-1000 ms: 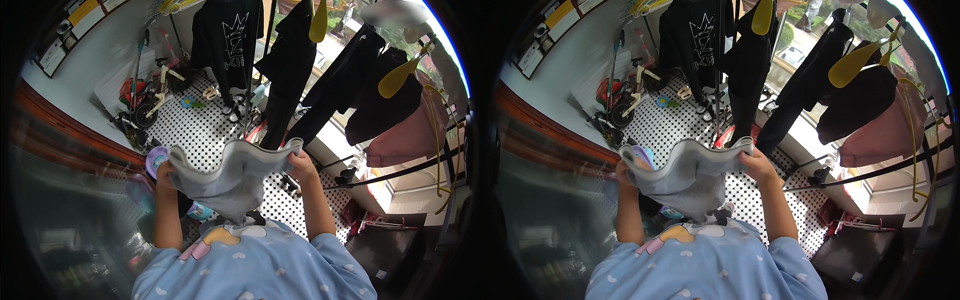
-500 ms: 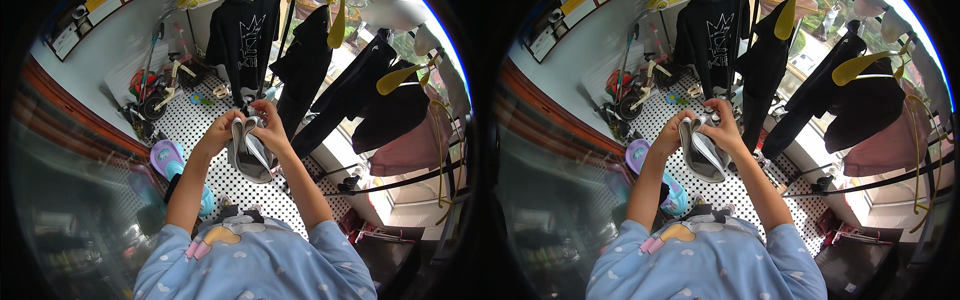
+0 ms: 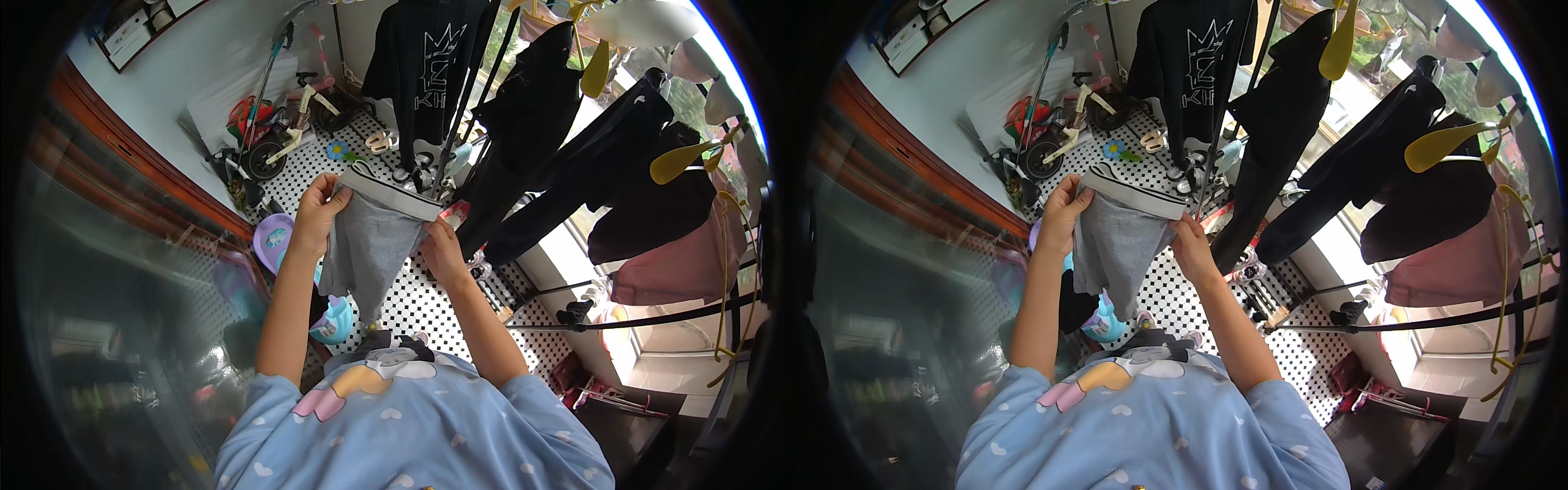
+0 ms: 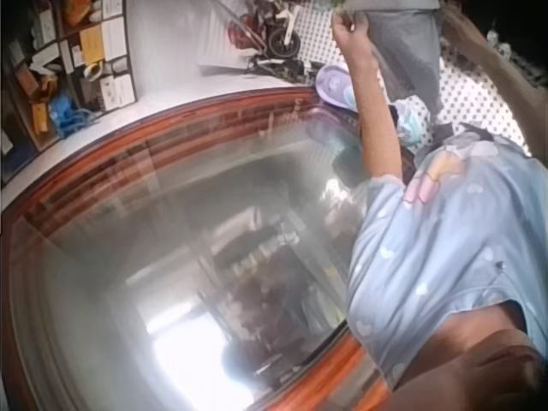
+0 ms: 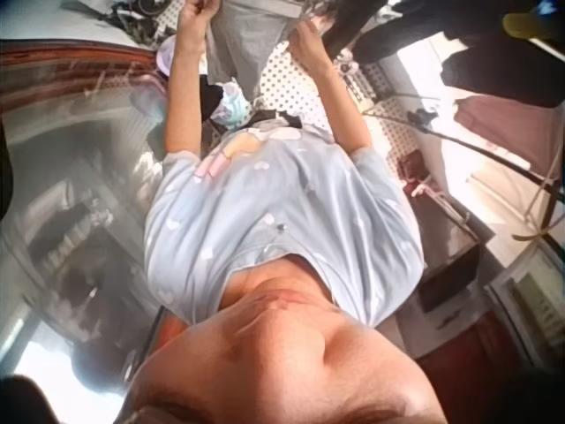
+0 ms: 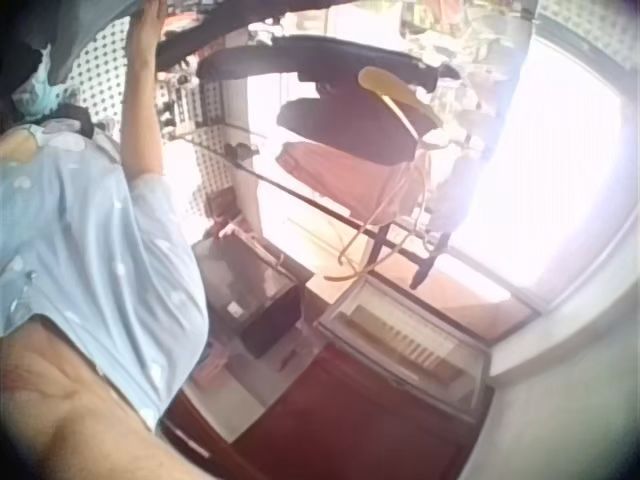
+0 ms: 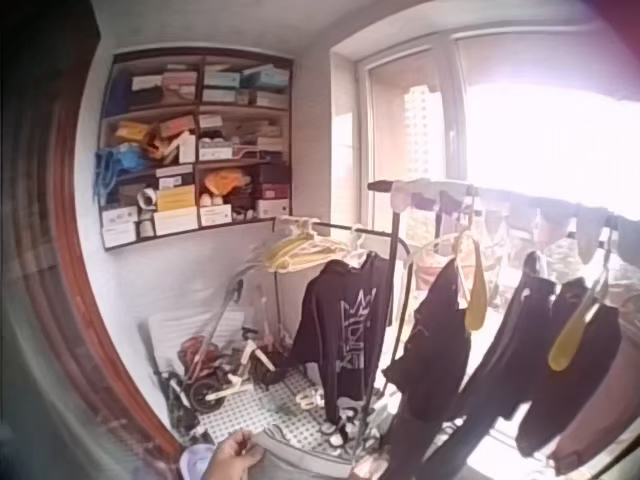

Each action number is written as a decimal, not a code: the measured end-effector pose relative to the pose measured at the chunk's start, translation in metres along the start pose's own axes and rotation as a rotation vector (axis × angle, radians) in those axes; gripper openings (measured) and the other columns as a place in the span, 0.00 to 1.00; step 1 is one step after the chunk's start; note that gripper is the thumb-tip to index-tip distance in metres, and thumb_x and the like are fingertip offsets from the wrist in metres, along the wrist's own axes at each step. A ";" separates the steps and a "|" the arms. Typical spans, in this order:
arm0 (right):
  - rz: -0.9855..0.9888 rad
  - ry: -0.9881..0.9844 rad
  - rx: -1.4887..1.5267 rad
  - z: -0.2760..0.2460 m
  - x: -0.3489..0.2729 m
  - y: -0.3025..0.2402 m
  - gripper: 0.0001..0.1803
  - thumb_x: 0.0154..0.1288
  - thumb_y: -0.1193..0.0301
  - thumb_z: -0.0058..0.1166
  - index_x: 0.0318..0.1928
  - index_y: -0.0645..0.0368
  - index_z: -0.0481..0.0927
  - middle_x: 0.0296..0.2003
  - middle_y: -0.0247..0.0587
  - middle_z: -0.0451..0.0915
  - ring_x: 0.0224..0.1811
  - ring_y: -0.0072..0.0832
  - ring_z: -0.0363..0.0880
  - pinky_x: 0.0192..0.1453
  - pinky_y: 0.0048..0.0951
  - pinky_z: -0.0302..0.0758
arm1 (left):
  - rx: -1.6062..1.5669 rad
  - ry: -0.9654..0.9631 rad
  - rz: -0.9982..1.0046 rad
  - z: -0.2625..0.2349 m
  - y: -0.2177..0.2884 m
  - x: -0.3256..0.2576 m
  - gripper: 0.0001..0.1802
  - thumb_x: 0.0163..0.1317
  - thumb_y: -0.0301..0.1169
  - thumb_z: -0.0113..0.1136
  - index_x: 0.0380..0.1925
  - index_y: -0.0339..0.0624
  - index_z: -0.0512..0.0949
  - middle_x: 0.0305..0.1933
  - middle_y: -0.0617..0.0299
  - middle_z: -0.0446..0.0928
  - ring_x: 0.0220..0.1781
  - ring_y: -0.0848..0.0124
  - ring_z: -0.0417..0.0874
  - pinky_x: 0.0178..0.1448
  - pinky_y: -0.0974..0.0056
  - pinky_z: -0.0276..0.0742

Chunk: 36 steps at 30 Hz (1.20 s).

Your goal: The person retrieves a mop and a white cloth from the bathroom, then walks to the balcony. They hang the white cloth and several pairs of socks on a drying rack using clothespins, then remove a pair of black pants from the rack and fold them.

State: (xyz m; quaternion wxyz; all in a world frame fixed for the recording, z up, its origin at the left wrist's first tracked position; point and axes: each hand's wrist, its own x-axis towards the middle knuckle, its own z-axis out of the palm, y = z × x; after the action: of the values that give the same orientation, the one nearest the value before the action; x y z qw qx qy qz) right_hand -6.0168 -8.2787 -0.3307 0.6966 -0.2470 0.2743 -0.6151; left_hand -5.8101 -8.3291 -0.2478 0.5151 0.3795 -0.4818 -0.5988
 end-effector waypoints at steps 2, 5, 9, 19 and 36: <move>0.088 -0.084 0.054 0.009 0.005 -0.019 0.17 0.64 0.71 0.35 0.52 0.63 0.66 0.47 0.40 0.74 0.48 0.26 0.73 0.54 0.30 0.68 | 0.033 0.035 -0.028 -0.017 0.001 -0.006 0.14 0.56 0.29 0.59 0.42 0.40 0.71 0.37 0.67 0.74 0.39 0.80 0.72 0.47 0.73 0.66; 0.135 0.074 0.018 0.039 0.004 -0.033 0.17 0.65 0.69 0.36 0.51 0.63 0.67 0.46 0.41 0.74 0.46 0.28 0.74 0.53 0.30 0.70 | -0.187 -0.047 -0.101 -0.028 0.000 -0.018 0.21 0.57 0.30 0.58 0.51 0.39 0.68 0.44 0.63 0.75 0.44 0.76 0.74 0.50 0.72 0.67; 0.258 0.200 -0.029 0.049 0.008 -0.025 0.18 0.66 0.66 0.36 0.49 0.64 0.69 0.45 0.42 0.75 0.44 0.29 0.75 0.52 0.30 0.71 | -0.612 -0.130 -0.379 -0.063 -0.084 -0.053 0.33 0.54 0.46 0.58 0.57 0.43 0.63 0.58 0.61 0.66 0.59 0.68 0.65 0.61 0.59 0.60; 0.410 0.037 -0.430 -0.047 0.000 0.059 0.40 0.58 0.51 0.51 0.63 0.55 0.48 0.55 0.43 0.64 0.54 0.30 0.68 0.55 0.32 0.67 | -0.282 0.209 -0.345 -0.045 -0.098 -0.077 0.14 0.60 0.31 0.53 0.44 0.37 0.70 0.42 0.63 0.73 0.42 0.75 0.74 0.49 0.69 0.68; 0.723 0.184 -0.214 0.006 0.016 0.112 0.20 0.57 0.81 0.32 0.47 0.63 0.74 0.36 0.38 0.74 0.33 0.24 0.73 0.36 0.24 0.73 | 1.270 -0.169 0.028 -0.060 -0.124 -0.118 0.51 0.37 0.42 0.70 0.62 0.44 0.53 0.53 0.50 0.66 0.54 0.54 0.68 0.55 0.56 0.65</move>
State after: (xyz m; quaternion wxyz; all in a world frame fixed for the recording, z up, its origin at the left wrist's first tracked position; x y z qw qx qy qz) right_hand -5.9303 -8.2813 -0.4044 0.8113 -0.1494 0.4676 -0.3175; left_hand -5.7623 -8.2235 -0.3876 0.1577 0.5558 -0.7867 -0.2177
